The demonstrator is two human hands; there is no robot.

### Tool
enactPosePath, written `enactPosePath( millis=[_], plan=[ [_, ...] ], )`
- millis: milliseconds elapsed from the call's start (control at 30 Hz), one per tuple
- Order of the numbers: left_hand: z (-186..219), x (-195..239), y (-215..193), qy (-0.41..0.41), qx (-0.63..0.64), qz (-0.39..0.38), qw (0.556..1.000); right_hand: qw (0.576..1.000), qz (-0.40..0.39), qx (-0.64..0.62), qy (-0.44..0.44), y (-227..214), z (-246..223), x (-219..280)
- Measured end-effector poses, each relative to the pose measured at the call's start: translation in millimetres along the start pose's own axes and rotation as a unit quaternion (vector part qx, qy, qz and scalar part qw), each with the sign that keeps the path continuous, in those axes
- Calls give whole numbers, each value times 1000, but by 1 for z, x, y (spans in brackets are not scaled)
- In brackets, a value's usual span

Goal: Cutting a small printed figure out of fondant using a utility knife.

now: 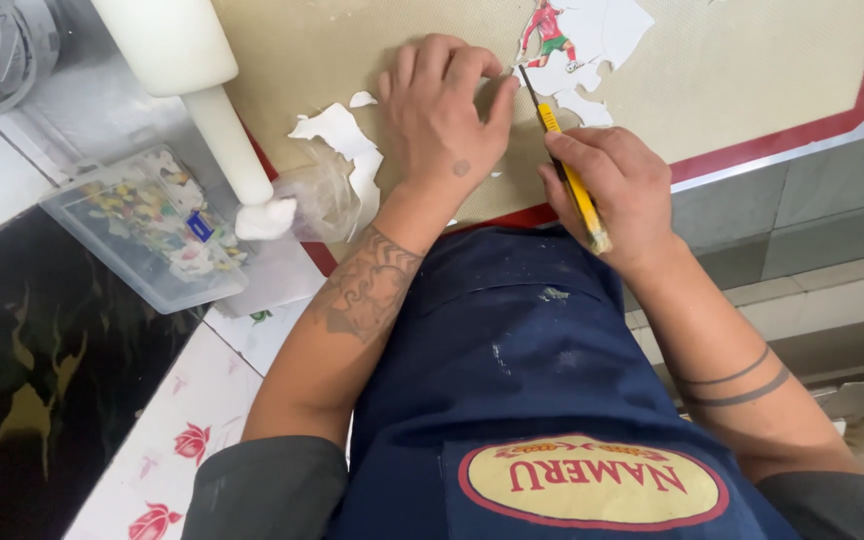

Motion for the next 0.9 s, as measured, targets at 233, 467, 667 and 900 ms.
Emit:
enactPosePath(
  millis=[233,467,667,900],
  plan=[
    [-1,-3,6,4,-23,-13,1000,1000,3,5,11,5,-3,-2],
    [-1,-2,6,17,-23,-1,1000,999,-4,32,17,14,-8,-3],
    [-2,-3,6,12,-22,8,1000,997,-35,67,-19,11,-21,-1],
    [-16,2,2,39,-15,-30,999,999,-29,22,37,-7,-23,18]
  ],
)
Point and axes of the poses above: each hand's wrist, its own x-axis away from the middle knuckle, its own y-axis out of the palm, z = x × y, the point moved 7 cm from there along -x, towards the middle knuckle, and after that the axes turned 14 degrees about -y, right-handed, at the moved point
